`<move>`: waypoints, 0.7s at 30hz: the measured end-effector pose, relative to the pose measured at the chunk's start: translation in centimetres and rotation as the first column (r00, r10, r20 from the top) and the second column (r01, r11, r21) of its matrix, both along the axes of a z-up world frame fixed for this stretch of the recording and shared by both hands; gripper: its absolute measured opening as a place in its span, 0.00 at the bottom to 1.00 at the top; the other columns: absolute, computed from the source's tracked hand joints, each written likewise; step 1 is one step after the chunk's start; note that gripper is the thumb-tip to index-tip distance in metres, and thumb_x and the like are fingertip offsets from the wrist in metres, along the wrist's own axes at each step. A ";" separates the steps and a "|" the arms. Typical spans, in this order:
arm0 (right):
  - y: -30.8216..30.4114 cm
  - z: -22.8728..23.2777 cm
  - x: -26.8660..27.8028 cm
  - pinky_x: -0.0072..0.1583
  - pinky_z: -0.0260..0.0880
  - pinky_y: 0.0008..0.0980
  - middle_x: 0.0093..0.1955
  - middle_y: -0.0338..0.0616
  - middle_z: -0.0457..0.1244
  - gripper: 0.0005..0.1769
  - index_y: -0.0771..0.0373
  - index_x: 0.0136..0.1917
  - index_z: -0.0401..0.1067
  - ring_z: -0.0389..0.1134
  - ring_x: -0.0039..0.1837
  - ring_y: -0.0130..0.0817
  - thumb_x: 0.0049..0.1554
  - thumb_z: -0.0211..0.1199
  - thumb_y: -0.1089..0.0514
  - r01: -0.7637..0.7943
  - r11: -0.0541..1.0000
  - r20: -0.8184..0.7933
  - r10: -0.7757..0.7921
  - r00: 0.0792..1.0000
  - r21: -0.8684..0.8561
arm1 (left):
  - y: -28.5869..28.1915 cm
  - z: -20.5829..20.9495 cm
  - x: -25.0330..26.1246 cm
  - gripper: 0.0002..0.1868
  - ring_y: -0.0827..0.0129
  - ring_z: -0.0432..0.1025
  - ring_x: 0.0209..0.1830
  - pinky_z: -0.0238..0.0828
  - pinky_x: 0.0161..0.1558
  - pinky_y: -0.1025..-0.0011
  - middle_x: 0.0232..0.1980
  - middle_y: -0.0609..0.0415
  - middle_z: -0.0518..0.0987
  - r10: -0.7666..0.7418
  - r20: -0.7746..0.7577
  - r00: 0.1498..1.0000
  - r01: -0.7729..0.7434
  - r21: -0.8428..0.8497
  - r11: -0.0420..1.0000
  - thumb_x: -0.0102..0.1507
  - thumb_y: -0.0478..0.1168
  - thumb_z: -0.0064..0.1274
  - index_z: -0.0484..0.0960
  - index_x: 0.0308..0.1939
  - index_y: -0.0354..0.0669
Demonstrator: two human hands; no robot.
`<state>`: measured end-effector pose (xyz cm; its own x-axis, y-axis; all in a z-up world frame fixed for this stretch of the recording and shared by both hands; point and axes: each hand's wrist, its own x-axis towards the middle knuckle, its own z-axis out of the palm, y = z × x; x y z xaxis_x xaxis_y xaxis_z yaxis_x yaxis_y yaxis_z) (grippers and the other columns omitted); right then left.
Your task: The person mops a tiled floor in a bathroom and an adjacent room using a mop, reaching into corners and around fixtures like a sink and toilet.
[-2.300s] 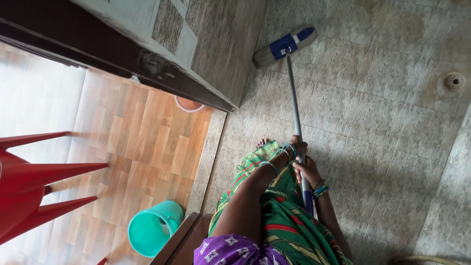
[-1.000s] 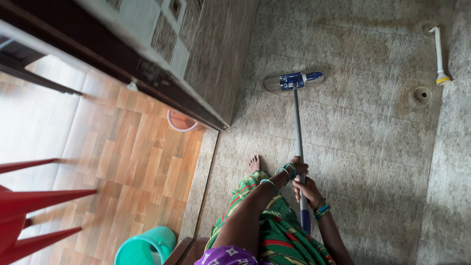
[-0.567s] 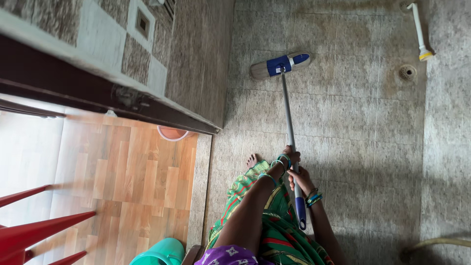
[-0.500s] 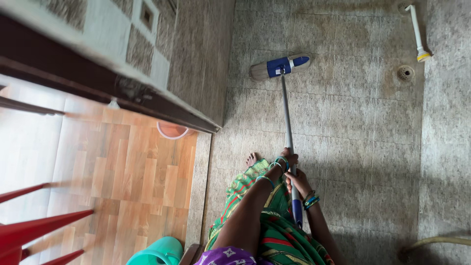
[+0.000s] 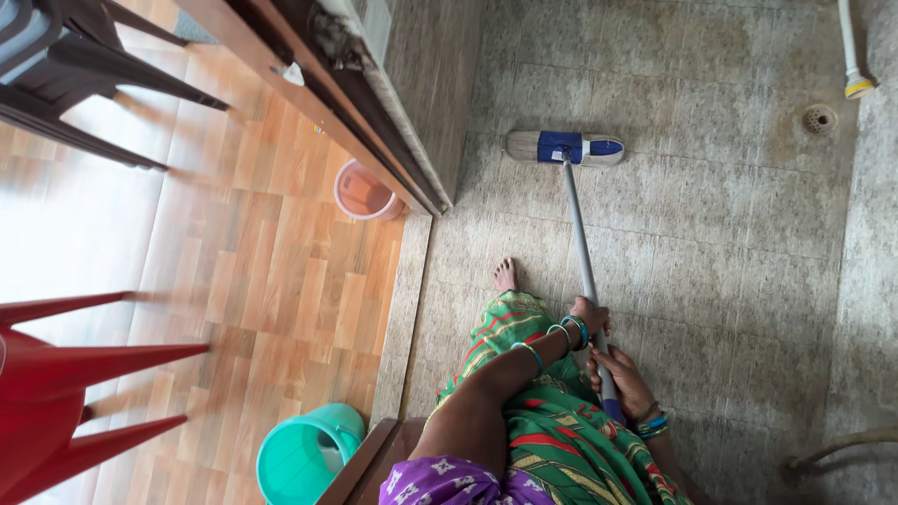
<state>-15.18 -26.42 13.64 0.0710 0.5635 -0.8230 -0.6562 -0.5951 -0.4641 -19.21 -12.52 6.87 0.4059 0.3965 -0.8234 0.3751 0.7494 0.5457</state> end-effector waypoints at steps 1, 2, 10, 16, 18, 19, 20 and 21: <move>-0.5 0.2 -0.1 0.31 0.61 0.23 0.36 0.36 0.61 0.11 0.56 0.54 0.67 0.60 0.30 0.24 0.60 0.59 0.51 0.020 0.999 -0.011 -0.020 1.000 -0.033 | -0.4 0.0 -0.1 0.21 0.63 0.78 0.27 0.80 0.27 0.64 0.34 0.44 0.81 0.020 0.026 0.999 -0.021 0.042 0.999 0.64 0.39 0.56 0.64 0.50 0.27; -0.4 0.0 -0.1 0.31 0.61 0.23 0.36 0.36 0.61 0.11 0.56 0.54 0.67 0.60 0.30 0.24 0.60 0.59 0.51 0.016 0.999 -0.011 -0.016 1.000 -0.035 | -0.4 0.0 -0.1 0.21 0.63 0.78 0.27 0.80 0.27 0.64 0.34 0.44 0.81 0.024 0.025 0.999 -0.025 0.040 0.999 0.64 0.39 0.56 0.64 0.50 0.27; 2.6 -0.9 1.5 0.26 0.58 0.29 0.33 0.39 0.61 0.13 0.60 0.56 0.65 0.58 0.26 0.26 0.61 0.58 0.53 -0.100 0.986 0.135 0.118 0.984 -0.134 | 2.3 -0.6 1.8 0.24 0.62 0.77 0.28 0.81 0.29 0.62 0.36 0.43 0.79 -0.049 0.004 0.999 0.049 -0.104 0.993 0.64 0.36 0.54 0.54 0.54 0.32; 8.1 -2.0 3.9 0.25 0.61 0.31 0.32 0.40 0.61 0.16 0.60 0.59 0.65 0.61 0.25 0.29 0.60 0.59 0.54 -0.112 0.988 0.146 0.127 0.981 -0.111 | 7.9 -1.8 4.8 0.25 0.60 0.76 0.28 0.80 0.28 0.62 0.36 0.41 0.78 -0.096 -0.031 0.995 0.090 -0.159 0.983 0.64 0.34 0.50 0.52 0.56 0.36; 10.8 -2.8 4.9 0.25 0.62 0.32 0.32 0.40 0.62 0.17 0.61 0.60 0.65 0.62 0.25 0.29 0.60 0.60 0.54 -0.099 0.991 0.141 0.111 0.984 -0.091 | 10.6 -2.4 6.1 0.24 0.60 0.76 0.27 0.80 0.28 0.62 0.35 0.41 0.78 -0.122 -0.031 0.992 0.118 -0.126 0.985 0.64 0.34 0.50 0.52 0.56 0.35; 12.1 -3.2 5.5 0.25 0.63 0.32 0.32 0.40 0.62 0.18 0.62 0.60 0.64 0.62 0.26 0.29 0.60 0.61 0.54 -0.090 0.993 0.136 0.099 0.986 -0.071 | 12.1 -2.8 6.7 0.24 0.59 0.77 0.27 0.81 0.28 0.62 0.35 0.41 0.78 -0.145 -0.032 0.989 0.141 -0.091 0.986 0.64 0.34 0.50 0.53 0.56 0.33; 13.6 -3.7 6.1 0.25 0.63 0.32 0.32 0.40 0.62 0.18 0.62 0.60 0.64 0.62 0.26 0.29 0.60 0.61 0.54 -0.084 0.994 0.135 0.093 0.986 -0.071 | 13.5 -3.2 7.4 0.24 0.59 0.77 0.27 0.81 0.28 0.62 0.35 0.41 0.78 -0.150 -0.033 0.988 0.147 -0.092 0.985 0.64 0.34 0.50 0.53 0.56 0.33; 15.1 -4.3 6.9 0.25 0.64 0.33 0.32 0.40 0.62 0.17 0.60 0.59 0.64 0.62 0.26 0.29 0.60 0.60 0.54 -0.090 0.993 0.142 0.100 0.985 -0.078 | 15.0 -3.6 8.1 0.24 0.58 0.77 0.27 0.80 0.27 0.62 0.35 0.40 0.79 -0.155 -0.033 0.987 0.153 -0.055 0.987 0.63 0.33 0.51 0.54 0.55 0.32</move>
<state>-8.33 -11.30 9.30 0.1414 0.5138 -0.8462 -0.5239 -0.6865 -0.5043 -11.09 2.48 3.26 0.4277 0.2877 -0.8569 0.5072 0.7083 0.4910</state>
